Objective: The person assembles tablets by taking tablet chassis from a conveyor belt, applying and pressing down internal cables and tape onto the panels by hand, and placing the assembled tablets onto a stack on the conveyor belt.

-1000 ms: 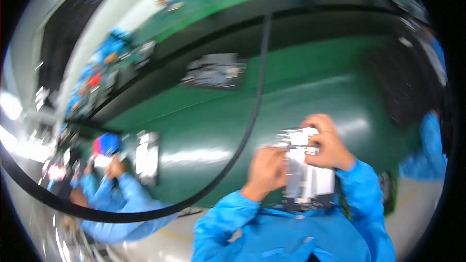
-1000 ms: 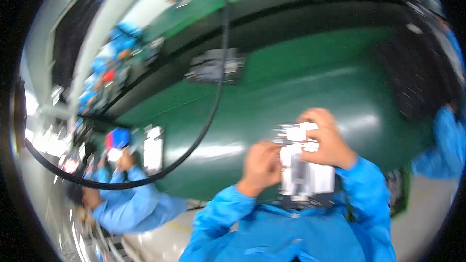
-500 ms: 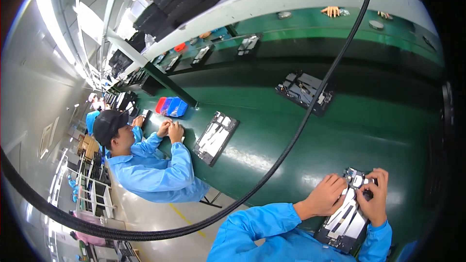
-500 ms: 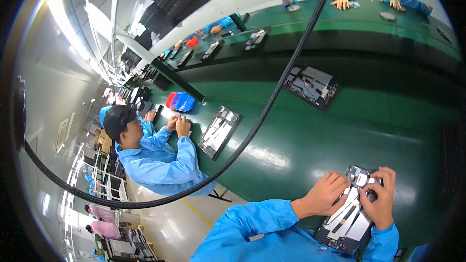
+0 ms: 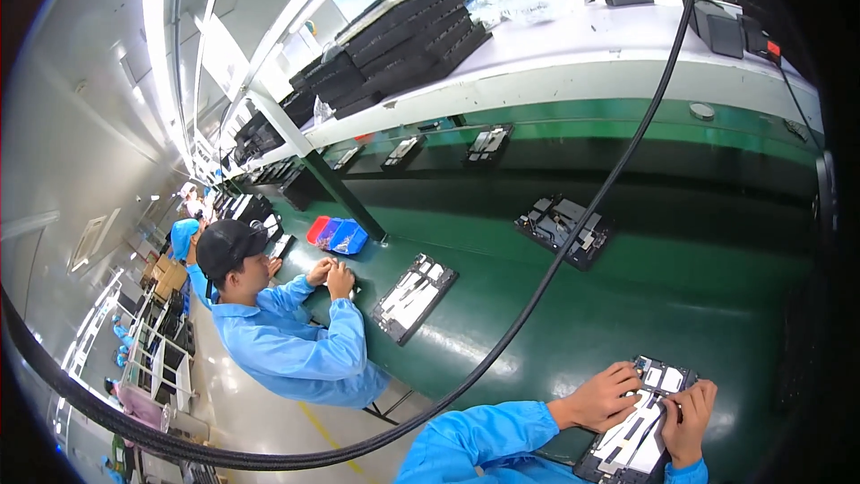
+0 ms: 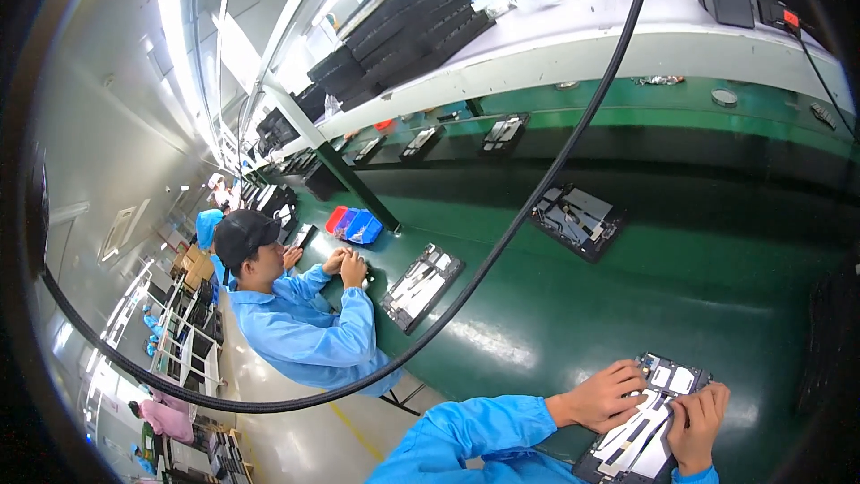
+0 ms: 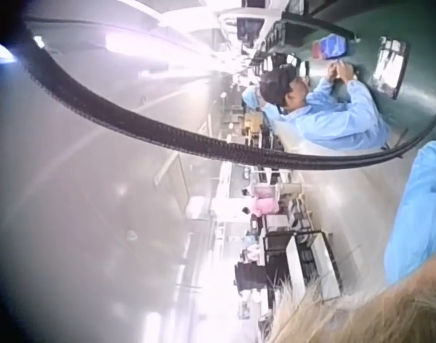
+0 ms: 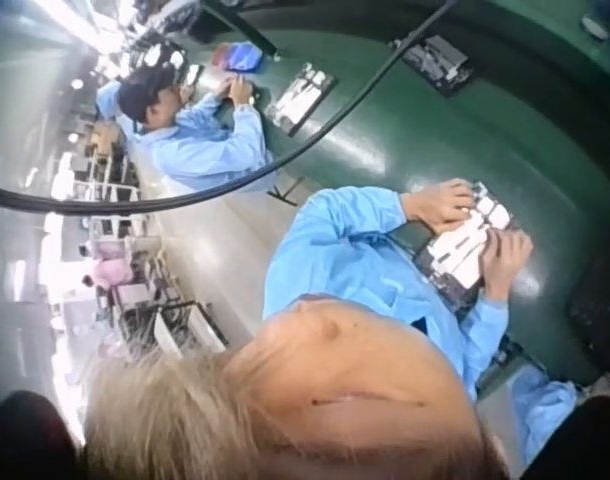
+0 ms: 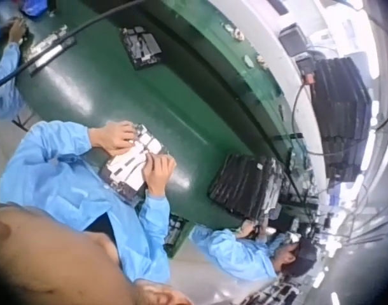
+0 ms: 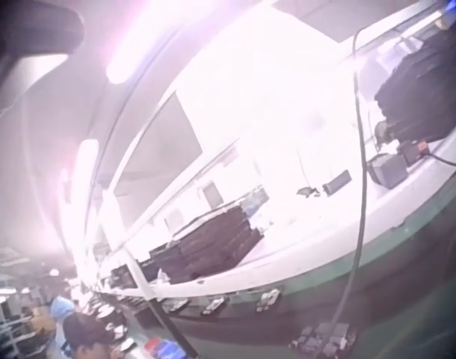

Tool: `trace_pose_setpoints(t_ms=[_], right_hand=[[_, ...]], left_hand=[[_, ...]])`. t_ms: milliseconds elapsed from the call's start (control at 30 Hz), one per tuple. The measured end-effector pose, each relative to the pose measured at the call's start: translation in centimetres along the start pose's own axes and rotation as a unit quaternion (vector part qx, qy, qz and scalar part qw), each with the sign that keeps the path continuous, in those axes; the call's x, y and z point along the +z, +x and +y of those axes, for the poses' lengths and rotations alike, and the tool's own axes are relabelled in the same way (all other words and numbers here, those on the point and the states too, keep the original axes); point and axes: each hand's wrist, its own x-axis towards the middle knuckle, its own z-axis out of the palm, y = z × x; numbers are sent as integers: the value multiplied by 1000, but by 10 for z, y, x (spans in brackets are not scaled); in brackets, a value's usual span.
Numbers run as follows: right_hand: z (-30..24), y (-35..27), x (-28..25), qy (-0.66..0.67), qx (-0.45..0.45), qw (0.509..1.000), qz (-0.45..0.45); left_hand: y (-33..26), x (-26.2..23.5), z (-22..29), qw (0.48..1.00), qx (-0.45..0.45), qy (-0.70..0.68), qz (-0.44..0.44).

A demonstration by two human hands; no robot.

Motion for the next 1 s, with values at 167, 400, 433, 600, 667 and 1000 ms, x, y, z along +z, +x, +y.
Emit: trace_pose_setpoints(t_ms=[167,400,433,600,667,1000], right_hand=[[8,-7,-8,-3,9,1000,27],[17,-27,-12,47,103,992,54],[18,-22,-9,38,91,993,64],[13,7,-9,31,51,998,20],[18,19,-5,69,25,996,47],[23,10,-6,119,79,989,41]], left_hand=[[6,7,15,1000,7,-19,-21],[3,32,46,999,-44,-5,-16],[-1,40,46,1000,-10,26,2],[12,19,63,995,-86,51,-7],[26,13,72,991,-127,35,-18],[49,35,95,978,-184,-82,-62]])
